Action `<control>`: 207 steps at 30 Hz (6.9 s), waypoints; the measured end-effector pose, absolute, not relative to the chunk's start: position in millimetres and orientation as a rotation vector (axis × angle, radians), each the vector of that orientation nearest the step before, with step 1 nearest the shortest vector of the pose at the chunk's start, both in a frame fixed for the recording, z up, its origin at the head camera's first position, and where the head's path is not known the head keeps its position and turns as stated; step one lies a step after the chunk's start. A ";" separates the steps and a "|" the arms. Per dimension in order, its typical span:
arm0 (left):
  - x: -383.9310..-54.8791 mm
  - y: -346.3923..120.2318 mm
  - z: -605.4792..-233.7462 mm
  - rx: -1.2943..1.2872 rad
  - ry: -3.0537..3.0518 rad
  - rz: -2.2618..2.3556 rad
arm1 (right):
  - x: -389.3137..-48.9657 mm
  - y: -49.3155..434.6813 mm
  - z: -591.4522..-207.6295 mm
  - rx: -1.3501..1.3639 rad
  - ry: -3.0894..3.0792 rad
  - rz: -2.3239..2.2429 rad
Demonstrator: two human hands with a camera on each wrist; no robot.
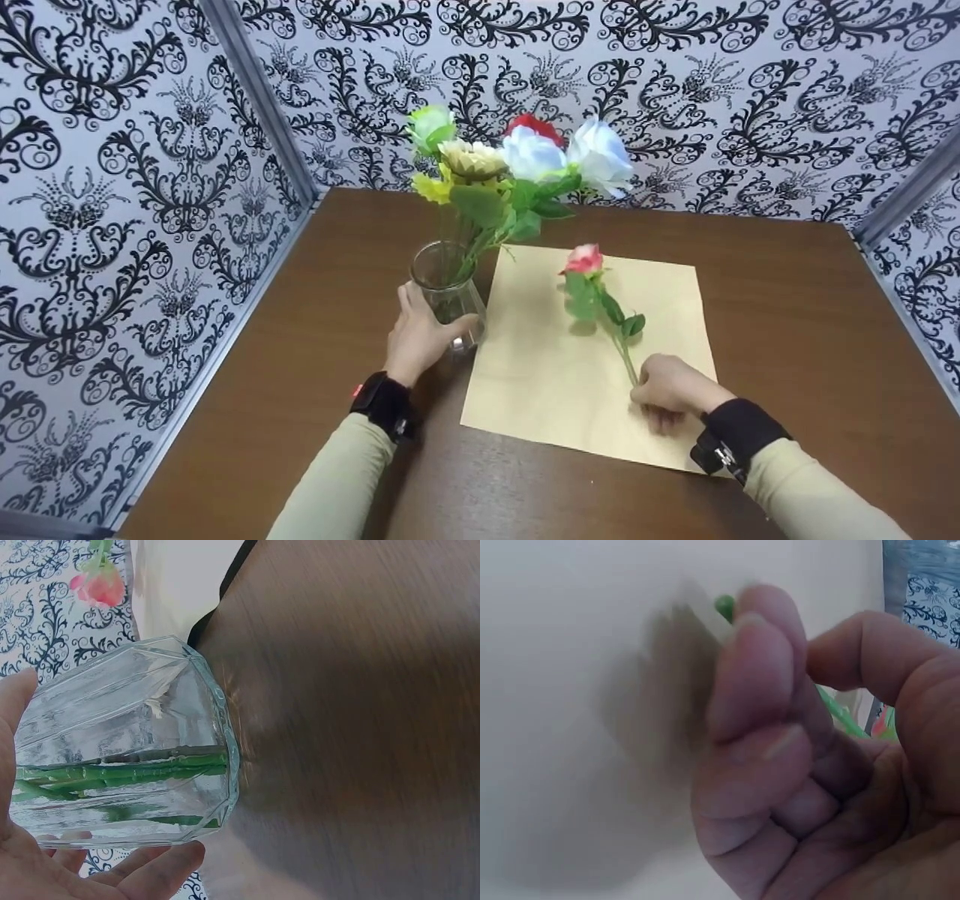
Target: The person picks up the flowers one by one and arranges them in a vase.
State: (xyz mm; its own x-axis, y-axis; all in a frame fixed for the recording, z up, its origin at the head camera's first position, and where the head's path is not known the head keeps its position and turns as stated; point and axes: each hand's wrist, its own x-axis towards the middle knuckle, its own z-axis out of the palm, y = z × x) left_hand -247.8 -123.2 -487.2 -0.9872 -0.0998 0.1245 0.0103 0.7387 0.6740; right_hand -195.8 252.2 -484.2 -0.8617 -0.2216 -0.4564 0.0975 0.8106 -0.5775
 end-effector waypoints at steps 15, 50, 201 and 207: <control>-245.7 -123.9 -484.7 0.052 -2.810 -1.092 | -190.7 252.1 -477.6 -0.085 2.323 -0.703; -246.9 -123.0 -486.8 0.055 -2.796 -1.128 | -234.5 233.7 -500.2 0.023 2.718 -0.890; -245.7 -123.7 -487.8 0.034 -2.757 -1.116 | -251.1 48.5 -408.7 -0.499 2.337 -2.092; -246.4 -123.6 -488.5 0.048 -2.754 -1.129 | -250.6 56.0 -409.5 -0.423 2.278 -2.160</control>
State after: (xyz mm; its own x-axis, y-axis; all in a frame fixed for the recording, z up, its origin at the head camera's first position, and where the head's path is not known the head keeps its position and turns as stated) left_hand -246.4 -123.6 -488.5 -0.9859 -0.0918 0.1399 0.0328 0.7139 0.6995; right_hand -250.6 56.0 -409.5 -0.9640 -0.1741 0.2009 -0.2098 0.0343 -0.9771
